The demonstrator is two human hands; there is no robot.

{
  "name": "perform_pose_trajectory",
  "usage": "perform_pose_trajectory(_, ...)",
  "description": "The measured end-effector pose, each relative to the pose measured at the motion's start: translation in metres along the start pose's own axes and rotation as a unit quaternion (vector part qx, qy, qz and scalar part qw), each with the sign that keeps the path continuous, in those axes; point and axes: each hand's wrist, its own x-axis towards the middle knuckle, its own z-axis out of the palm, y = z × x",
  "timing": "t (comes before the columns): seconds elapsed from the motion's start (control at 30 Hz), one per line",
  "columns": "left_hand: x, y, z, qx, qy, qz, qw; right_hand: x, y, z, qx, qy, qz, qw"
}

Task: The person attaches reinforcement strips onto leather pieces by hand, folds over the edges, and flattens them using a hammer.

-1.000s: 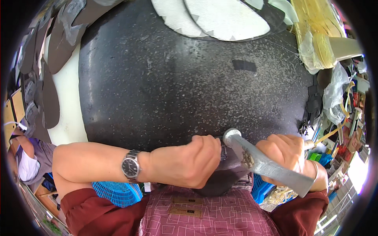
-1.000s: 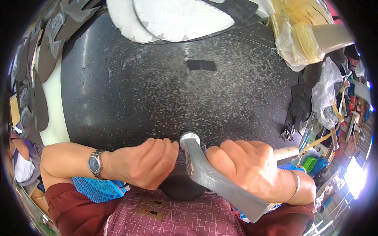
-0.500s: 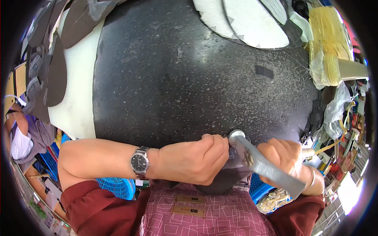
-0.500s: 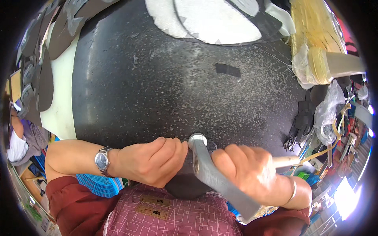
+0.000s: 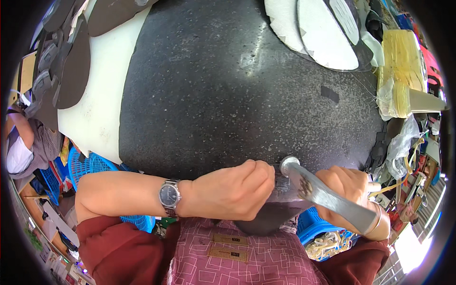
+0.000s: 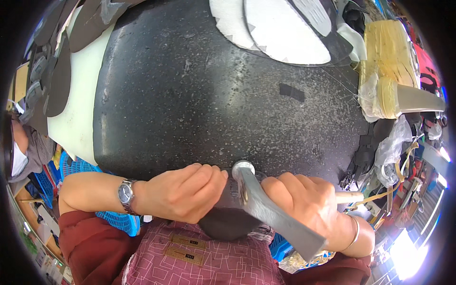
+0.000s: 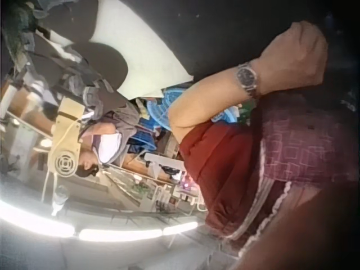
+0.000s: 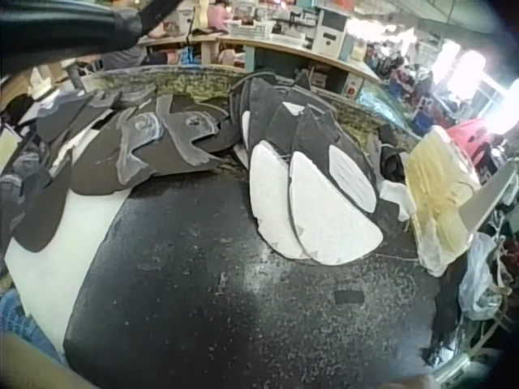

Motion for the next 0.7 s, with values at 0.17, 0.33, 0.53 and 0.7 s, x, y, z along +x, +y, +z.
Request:
perform_pose_trajectory(0.17, -0.007, -0.004, -0.002, -0.168, 0.022, -0.11, 0.979, -0.003, -0.009, 0.007, -0.053, 0.002, -0.006, 0.999)
perform_pose_trajectory(0.33, -0.008, 0.013, 0.0, -0.063, 0.02, -0.118, 0.991, 0.009, -0.009, -0.002, -0.027, 0.027, -0.039, 0.999)
perform_pose_trajectory(0.53, -0.002, 0.017, 0.009, -0.032, 0.061, -0.197, 0.978, 0.003, -0.012, 0.011, -0.067, 0.033, -0.014, 0.997)
perform_pose_trajectory(0.7, 0.013, 0.022, 0.009, 0.047, -0.003, -0.183, 0.982, 0.0, -0.016, 0.009, -0.042, 0.043, 0.038, 0.997)
